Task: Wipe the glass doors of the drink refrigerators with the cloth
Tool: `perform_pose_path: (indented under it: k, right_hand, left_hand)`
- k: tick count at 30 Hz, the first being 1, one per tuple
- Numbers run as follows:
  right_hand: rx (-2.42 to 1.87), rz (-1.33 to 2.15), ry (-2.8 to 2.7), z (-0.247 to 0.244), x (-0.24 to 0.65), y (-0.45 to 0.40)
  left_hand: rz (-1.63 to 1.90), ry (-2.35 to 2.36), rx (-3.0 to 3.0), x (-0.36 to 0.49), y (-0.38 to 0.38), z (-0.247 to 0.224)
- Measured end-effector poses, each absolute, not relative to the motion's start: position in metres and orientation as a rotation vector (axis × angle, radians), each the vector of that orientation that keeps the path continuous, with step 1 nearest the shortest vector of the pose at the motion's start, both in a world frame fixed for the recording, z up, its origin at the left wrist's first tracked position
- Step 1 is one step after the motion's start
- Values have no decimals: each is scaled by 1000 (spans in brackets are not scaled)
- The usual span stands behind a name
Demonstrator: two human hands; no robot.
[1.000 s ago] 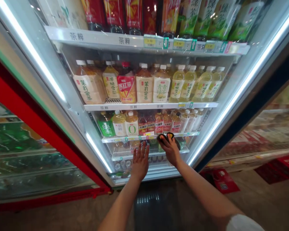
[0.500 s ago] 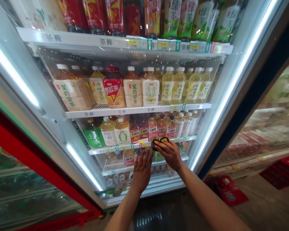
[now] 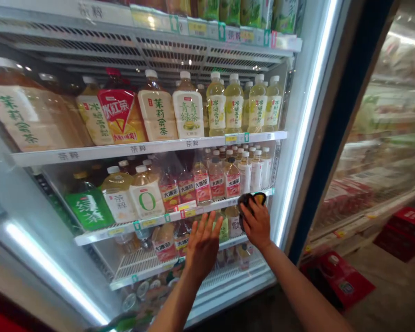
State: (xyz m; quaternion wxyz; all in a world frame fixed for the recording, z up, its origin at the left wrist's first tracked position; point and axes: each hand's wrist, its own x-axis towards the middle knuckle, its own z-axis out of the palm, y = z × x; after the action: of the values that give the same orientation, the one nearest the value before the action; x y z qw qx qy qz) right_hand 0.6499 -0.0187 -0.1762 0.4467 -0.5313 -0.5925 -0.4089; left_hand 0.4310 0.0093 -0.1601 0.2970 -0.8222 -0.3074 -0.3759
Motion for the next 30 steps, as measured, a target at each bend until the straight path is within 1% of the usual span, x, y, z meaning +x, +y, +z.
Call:
perform_pose_path:
  k: [2,4,6,9,11,13,16,17,19,22,24,26,28,30]
  right_hand:
    - [-1352,-1031,-1225,-186,660,-18]
    - [-1340,-1031,-1097,-193,661,-16]
    - [-1258,-1026,-1172,-191,662,-14]
    - [-1108,-1037,-1336,-176,677,-10]
    - [-1078,-1061,-1283,-172,695,-9]
    - [-1145,-1064,-1137,-183,708,-9]
    - [-1321,-1022,-948,-219,706,-8]
    - [-1357,-1020,-972,-230,701,-8]
    - [-1355,-1054,-1189,-238,692,-7]
    - [-1283,-1099,-1460,-214,701,-5]
    - [-1298,-1075,-1354,-191,725,-4]
    - [-1342,-1026,-1180,-182,754,-4]
    - [-1388,-979,-1052,-198,778,-6]
    - [-1432,-946,-976,-228,790,-9]
  left_hand:
    - [-1036,-810,-2174,432,16,-165]
    - [-1061,-765,-2157,431,22,-167]
    - [-1058,-713,-2138,431,26,-168]
    - [-1045,-691,-2132,431,30,-167]
    - [-1048,-670,-2135,432,32,-167]
    - [-1065,-654,-2134,435,32,-168]
    - [-1104,-676,-2136,441,30,-172]
    - [-1116,-696,-2132,444,28,-173]
    - [-1128,-737,-2125,452,23,-177]
    - [-1078,-720,-2139,465,14,-185]
    - [-1013,-655,-2163,476,9,-193]
    - [-981,-612,-2177,488,5,-203]
    - [-958,-582,-2193,498,1,-214]
    - [-932,-552,-2208,508,-2,-222]
